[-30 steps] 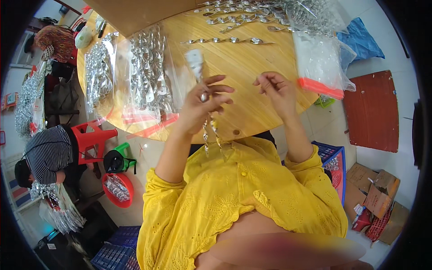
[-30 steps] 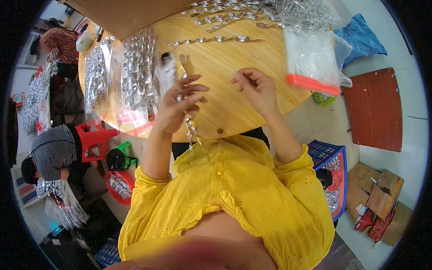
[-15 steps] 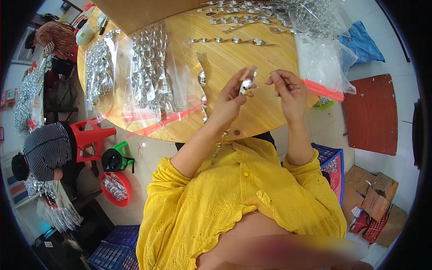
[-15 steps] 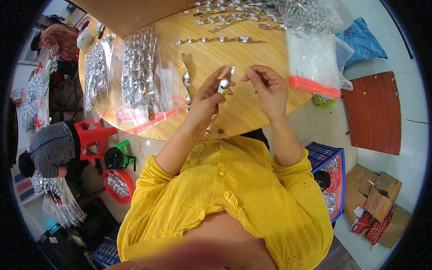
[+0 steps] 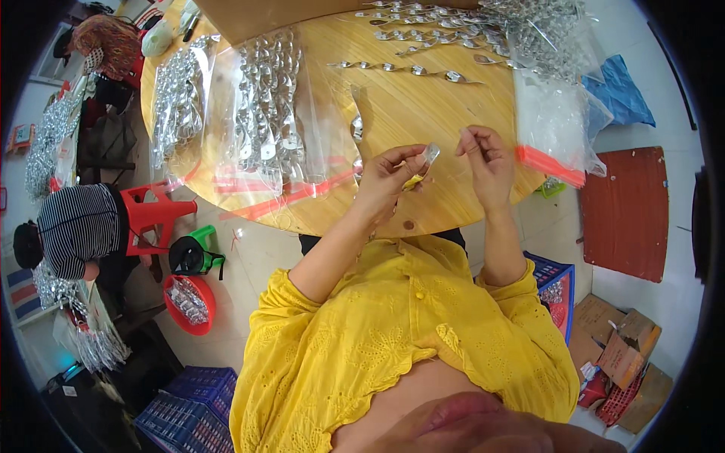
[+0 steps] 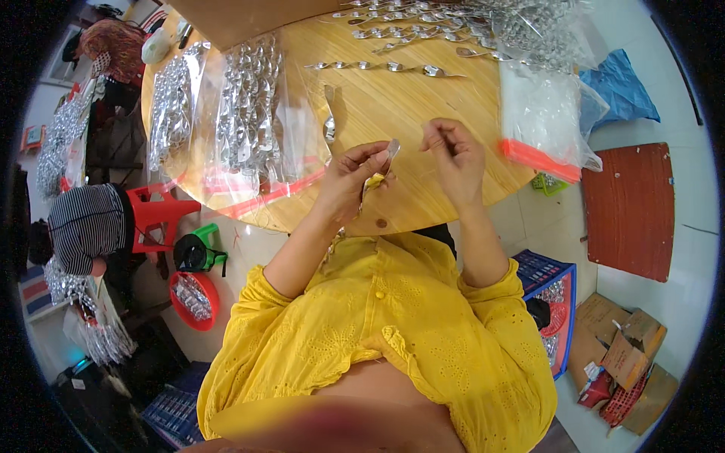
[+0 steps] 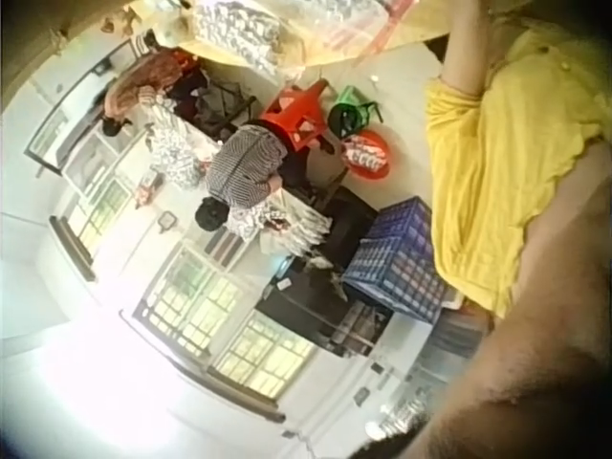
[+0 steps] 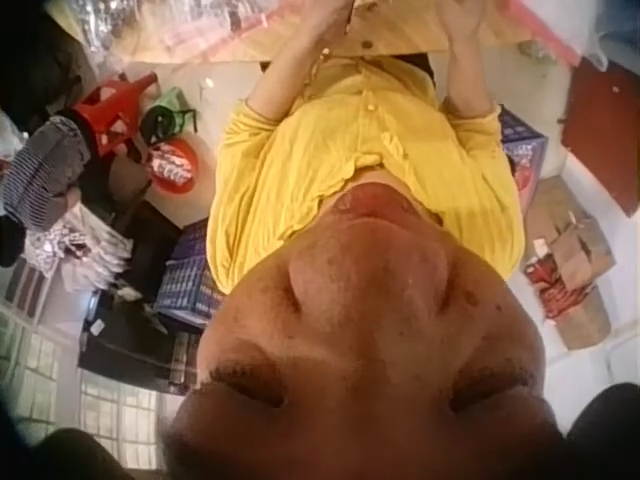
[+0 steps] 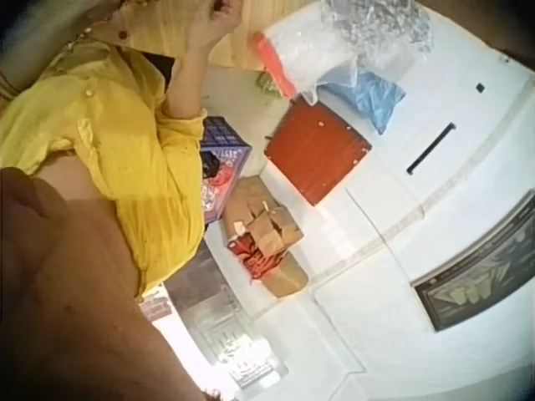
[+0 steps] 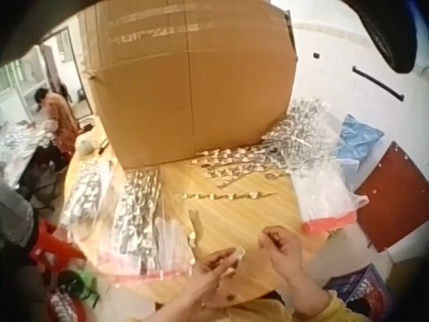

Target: Assembling silver-colored decorative chains and placing them into plastic bags for packaging.

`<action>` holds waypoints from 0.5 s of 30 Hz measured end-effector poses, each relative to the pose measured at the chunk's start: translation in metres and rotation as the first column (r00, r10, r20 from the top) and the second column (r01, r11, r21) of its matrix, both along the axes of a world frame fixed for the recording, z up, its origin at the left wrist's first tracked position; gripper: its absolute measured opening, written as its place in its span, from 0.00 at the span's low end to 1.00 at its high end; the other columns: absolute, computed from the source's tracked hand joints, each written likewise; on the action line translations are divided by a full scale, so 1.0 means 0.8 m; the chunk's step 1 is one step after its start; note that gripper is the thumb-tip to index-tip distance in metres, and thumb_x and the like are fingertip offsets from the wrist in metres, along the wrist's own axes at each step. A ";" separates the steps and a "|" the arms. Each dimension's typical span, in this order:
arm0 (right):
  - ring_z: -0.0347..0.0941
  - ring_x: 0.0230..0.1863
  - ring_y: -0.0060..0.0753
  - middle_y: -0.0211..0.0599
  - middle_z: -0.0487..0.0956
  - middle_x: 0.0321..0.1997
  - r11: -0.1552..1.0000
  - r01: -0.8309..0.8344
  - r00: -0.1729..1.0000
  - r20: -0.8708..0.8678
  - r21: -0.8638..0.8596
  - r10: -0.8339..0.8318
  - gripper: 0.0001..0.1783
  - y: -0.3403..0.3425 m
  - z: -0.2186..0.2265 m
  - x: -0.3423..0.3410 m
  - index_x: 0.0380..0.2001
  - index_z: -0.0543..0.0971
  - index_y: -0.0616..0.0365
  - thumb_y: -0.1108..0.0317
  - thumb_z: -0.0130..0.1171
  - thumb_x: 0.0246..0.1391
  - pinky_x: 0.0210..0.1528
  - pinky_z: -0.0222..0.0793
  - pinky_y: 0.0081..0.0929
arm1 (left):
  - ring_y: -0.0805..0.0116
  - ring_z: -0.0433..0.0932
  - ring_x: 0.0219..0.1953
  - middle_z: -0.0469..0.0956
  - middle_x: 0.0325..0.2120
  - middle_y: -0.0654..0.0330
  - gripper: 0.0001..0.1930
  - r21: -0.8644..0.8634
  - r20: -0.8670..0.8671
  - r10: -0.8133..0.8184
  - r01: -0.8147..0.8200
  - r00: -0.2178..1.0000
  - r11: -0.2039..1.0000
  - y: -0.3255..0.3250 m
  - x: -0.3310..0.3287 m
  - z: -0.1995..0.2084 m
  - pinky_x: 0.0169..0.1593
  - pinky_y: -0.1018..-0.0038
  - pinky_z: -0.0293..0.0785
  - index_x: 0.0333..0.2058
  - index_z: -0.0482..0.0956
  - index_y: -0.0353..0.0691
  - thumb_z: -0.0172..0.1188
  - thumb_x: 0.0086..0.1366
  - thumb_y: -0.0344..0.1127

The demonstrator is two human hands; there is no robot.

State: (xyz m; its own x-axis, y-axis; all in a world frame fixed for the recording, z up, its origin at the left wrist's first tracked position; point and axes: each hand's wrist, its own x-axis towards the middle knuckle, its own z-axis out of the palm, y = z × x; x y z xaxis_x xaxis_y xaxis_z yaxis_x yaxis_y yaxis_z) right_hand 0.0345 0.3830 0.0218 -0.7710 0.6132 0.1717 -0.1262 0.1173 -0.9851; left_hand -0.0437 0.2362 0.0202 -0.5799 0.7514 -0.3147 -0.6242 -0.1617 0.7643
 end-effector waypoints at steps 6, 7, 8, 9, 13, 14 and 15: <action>0.66 0.26 0.18 0.30 0.72 0.26 0.991 0.011 0.992 0.122 0.136 -0.028 0.09 0.017 0.002 -0.032 0.32 0.71 0.64 0.70 0.51 0.49 0.30 0.62 0.13 | 0.73 0.70 0.32 0.70 0.31 0.59 0.18 0.011 -0.217 0.164 -0.166 0.962 0.986 0.038 -0.016 -0.029 0.35 0.79 0.67 0.46 0.63 0.32 0.49 0.56 0.28; 0.66 0.26 0.18 0.30 0.72 0.26 0.991 0.006 0.992 0.127 0.136 -0.023 0.09 0.026 -0.007 -0.044 0.32 0.71 0.64 0.70 0.51 0.49 0.30 0.62 0.13 | 0.72 0.70 0.34 0.69 0.34 0.58 0.20 -0.024 -0.387 0.214 -0.241 0.897 0.970 0.048 -0.023 -0.035 0.37 0.79 0.67 0.48 0.59 0.32 0.48 0.56 0.26; 0.66 0.27 0.18 0.30 0.73 0.25 0.969 -0.031 0.974 0.225 0.246 -0.026 0.09 0.039 -0.023 -0.059 0.32 0.72 0.63 0.69 0.52 0.49 0.31 0.62 0.14 | 0.70 0.69 0.36 0.68 0.36 0.56 0.24 -0.050 -0.437 0.238 -0.288 0.868 0.956 0.055 -0.031 -0.046 0.41 0.79 0.65 0.51 0.54 0.31 0.47 0.55 0.26; 0.67 0.28 0.19 0.31 0.73 0.25 0.933 -0.077 0.946 0.320 0.350 -0.042 0.10 0.051 -0.032 -0.074 0.32 0.73 0.62 0.67 0.53 0.48 0.32 0.63 0.15 | 0.70 0.69 0.36 0.68 0.36 0.56 0.24 -0.050 -0.435 0.241 -0.291 0.868 0.955 0.057 -0.037 -0.052 0.41 0.79 0.65 0.51 0.54 0.31 0.47 0.55 0.26; 0.68 0.31 0.21 0.32 0.74 0.28 0.817 -0.207 0.917 0.398 0.538 -0.031 0.10 0.063 -0.030 -0.124 0.31 0.75 0.58 0.64 0.56 0.45 0.33 0.64 0.17 | 0.63 0.69 0.39 0.68 0.38 0.52 0.26 -0.178 -0.683 0.063 -0.249 0.728 0.952 0.044 -0.040 -0.032 0.41 0.75 0.66 0.51 0.55 0.32 0.50 0.53 0.27; 0.68 0.33 0.24 0.31 0.73 0.30 0.774 -0.235 0.926 0.377 0.587 -0.004 0.11 0.066 -0.034 -0.139 0.31 0.76 0.55 0.63 0.57 0.44 0.34 0.64 0.20 | 0.61 0.69 0.39 0.69 0.38 0.52 0.24 -0.200 -0.823 0.001 -0.292 0.568 0.935 0.033 -0.044 -0.019 0.41 0.73 0.66 0.49 0.59 0.33 0.51 0.51 0.27; 0.68 0.34 0.27 0.31 0.73 0.32 0.728 -0.260 0.935 0.355 0.634 0.025 0.11 0.066 -0.037 -0.152 0.30 0.77 0.53 0.61 0.58 0.42 0.34 0.64 0.22 | 0.61 0.69 0.39 0.69 0.38 0.52 0.24 -0.202 -0.823 0.002 -0.295 0.569 0.934 0.022 -0.055 -0.009 0.41 0.73 0.66 0.49 0.59 0.33 0.51 0.51 0.27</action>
State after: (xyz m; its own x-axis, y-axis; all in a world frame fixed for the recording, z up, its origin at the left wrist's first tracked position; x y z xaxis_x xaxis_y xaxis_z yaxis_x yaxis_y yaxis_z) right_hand -0.0873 0.4357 -0.0081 -0.9218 0.3095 0.2335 0.0904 0.7571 -0.6470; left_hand -0.0874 0.2534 0.0130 -0.7934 0.5879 0.1578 0.2796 0.1217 0.9524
